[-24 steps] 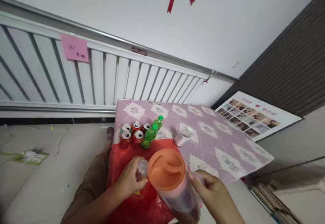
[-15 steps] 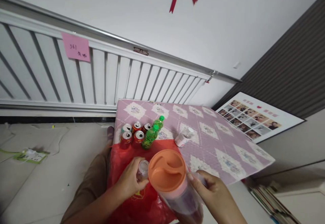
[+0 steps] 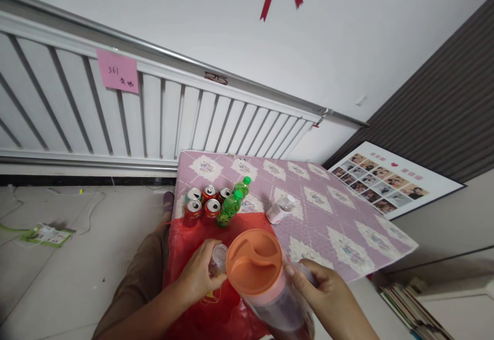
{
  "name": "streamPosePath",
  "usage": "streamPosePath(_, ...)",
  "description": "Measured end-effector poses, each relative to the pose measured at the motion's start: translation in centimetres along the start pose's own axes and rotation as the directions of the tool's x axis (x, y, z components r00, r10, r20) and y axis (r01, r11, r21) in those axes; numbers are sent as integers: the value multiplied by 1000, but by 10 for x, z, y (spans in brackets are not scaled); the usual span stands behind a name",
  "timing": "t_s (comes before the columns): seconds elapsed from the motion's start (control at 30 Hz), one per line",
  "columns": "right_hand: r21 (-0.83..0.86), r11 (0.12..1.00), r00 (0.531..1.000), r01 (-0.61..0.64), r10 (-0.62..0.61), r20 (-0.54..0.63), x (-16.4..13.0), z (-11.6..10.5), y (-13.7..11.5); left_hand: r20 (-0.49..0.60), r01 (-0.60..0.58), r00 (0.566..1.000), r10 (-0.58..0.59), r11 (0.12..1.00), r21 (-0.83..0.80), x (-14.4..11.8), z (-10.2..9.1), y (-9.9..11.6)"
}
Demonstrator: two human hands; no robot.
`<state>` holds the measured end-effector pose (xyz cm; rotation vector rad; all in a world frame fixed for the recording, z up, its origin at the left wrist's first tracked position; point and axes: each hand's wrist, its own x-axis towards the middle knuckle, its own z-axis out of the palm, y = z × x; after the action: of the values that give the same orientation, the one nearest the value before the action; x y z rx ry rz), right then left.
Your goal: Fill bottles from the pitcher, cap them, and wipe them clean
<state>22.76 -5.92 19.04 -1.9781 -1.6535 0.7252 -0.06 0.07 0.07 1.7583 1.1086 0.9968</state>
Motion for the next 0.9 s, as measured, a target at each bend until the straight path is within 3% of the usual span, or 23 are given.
streamPosePath(0.23,-41,999,1000,8,-8,9,1,-3,-3,-6,-2,1000,2,1000,-7,1,0,0)
streamPosePath(0.57,-15,999,998,38,-38,-41,-2,-3,-33,7,4,1000,-4,1000,6,1,-1,2)
streamPosePath(0.9,-3,999,999,39,-39,-35,-1,-6,-29,-4,6,1000,-6,1000,-8,2,-2,1)
